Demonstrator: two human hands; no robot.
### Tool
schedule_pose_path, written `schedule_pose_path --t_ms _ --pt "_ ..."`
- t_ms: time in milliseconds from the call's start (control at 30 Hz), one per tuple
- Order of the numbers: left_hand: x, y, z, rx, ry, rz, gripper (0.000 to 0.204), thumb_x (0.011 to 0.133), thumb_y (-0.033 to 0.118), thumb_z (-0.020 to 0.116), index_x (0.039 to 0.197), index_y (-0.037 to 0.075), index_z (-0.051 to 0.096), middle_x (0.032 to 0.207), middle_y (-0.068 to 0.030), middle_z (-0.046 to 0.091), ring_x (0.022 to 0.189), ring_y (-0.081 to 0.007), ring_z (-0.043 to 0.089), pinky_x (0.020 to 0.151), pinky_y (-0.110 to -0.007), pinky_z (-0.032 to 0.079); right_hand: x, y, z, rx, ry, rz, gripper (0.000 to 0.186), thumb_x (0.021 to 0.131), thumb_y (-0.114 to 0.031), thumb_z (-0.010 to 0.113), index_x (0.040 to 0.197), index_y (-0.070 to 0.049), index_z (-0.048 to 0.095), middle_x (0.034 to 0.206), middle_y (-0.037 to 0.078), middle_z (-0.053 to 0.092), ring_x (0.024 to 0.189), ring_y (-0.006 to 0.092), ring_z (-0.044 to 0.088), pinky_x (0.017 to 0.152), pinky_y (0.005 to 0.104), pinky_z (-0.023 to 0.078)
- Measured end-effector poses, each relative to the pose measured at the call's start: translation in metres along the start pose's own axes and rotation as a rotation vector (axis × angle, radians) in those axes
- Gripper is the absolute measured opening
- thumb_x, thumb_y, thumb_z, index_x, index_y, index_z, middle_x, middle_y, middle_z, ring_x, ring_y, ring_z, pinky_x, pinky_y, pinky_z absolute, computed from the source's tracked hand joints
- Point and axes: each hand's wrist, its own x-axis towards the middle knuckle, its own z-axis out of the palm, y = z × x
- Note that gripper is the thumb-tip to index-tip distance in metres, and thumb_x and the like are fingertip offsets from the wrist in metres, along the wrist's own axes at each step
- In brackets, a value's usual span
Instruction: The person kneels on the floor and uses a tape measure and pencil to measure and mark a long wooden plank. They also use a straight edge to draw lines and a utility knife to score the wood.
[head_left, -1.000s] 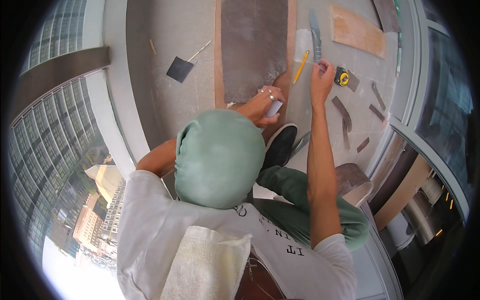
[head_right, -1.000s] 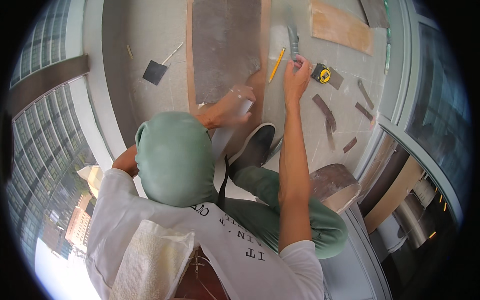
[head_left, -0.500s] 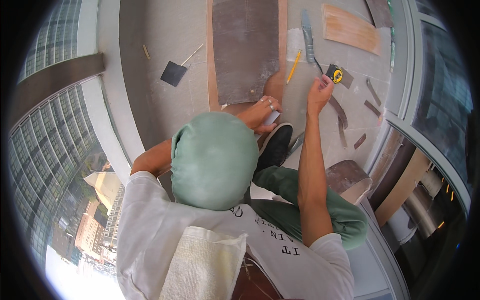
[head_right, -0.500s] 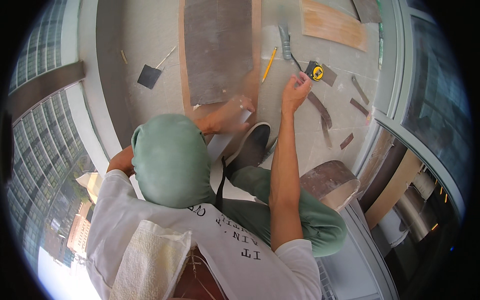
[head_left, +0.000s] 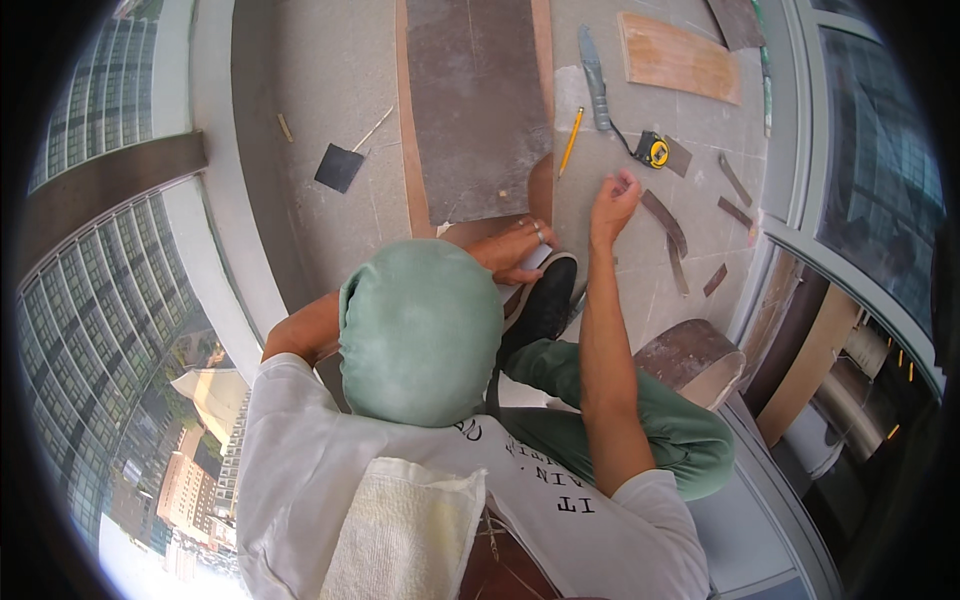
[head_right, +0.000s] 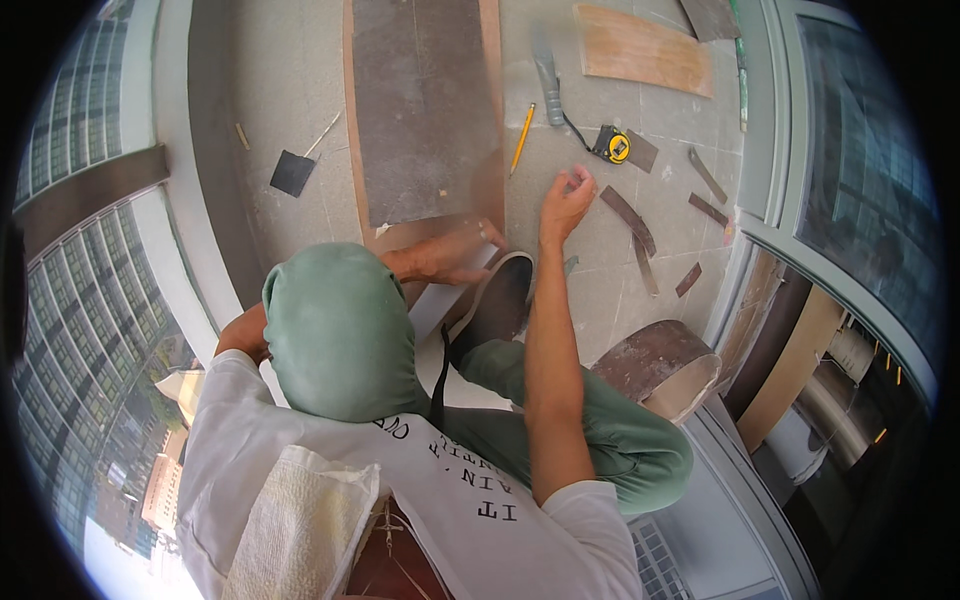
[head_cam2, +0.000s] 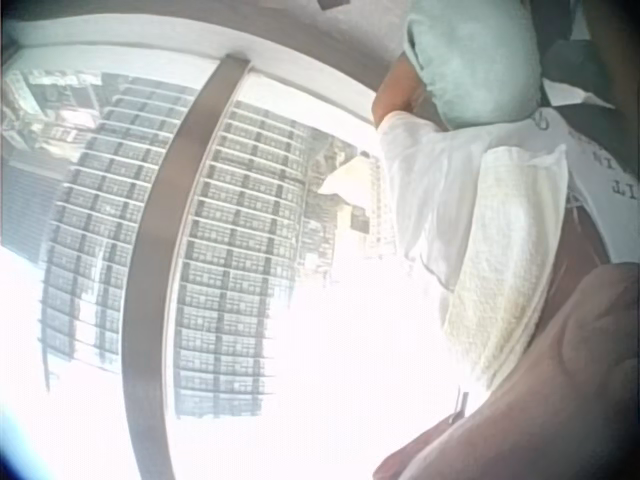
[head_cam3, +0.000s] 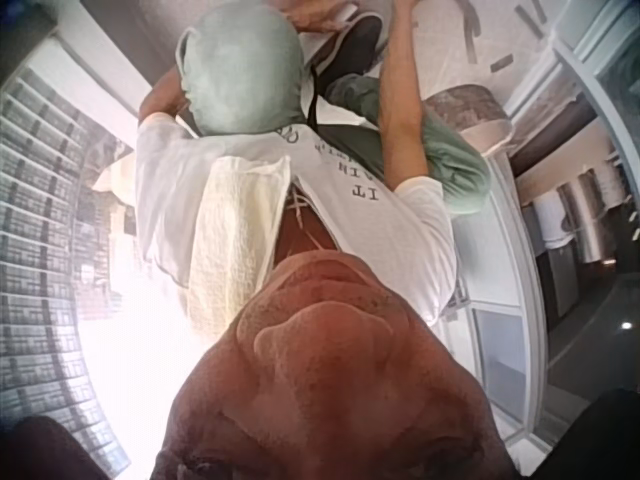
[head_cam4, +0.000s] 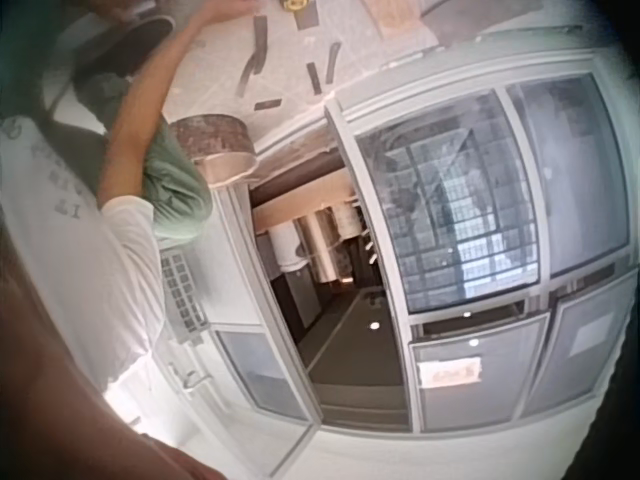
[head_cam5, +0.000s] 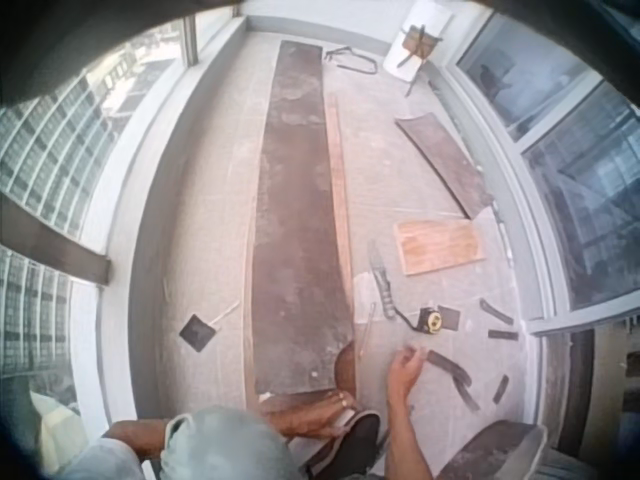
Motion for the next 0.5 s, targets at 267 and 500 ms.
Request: schedule_pose_path --t_ms 267,500 --pt "-0.003 -0.026 0.017 -0.11 -0.111 -0.095 0.05 0.081 0.009 0.072 0.126 0.006 0.05 0.125 -0.0164 0.053 0.122 -0.0342 0.049 0.105 -0.044 0.04 -0.015 0.003 -0.014 0.034 0.025 0.017 0.032 0.088 -0.015 0.062 0.116 0.001 0.057 0.112 0.017 0.059 0.098 0.0274 0.061 0.087 0.0404 0.048" --pt "-0.01 -0.029 0.002 0.014 -0.02 -0.087 0.043 0.087 0.006 0.064 0.127 0.005 0.05 0.121 -0.0191 0.058 0.117 -0.0359 0.055 0.101 -0.041 0.043 -0.013 -0.029 0.01 0.096 0.002 -0.036 0.029 0.088 -0.009 0.061 0.116 -0.001 0.057 0.11 0.016 0.06 0.096 0.0285 0.06 0.088 0.0418 0.046"
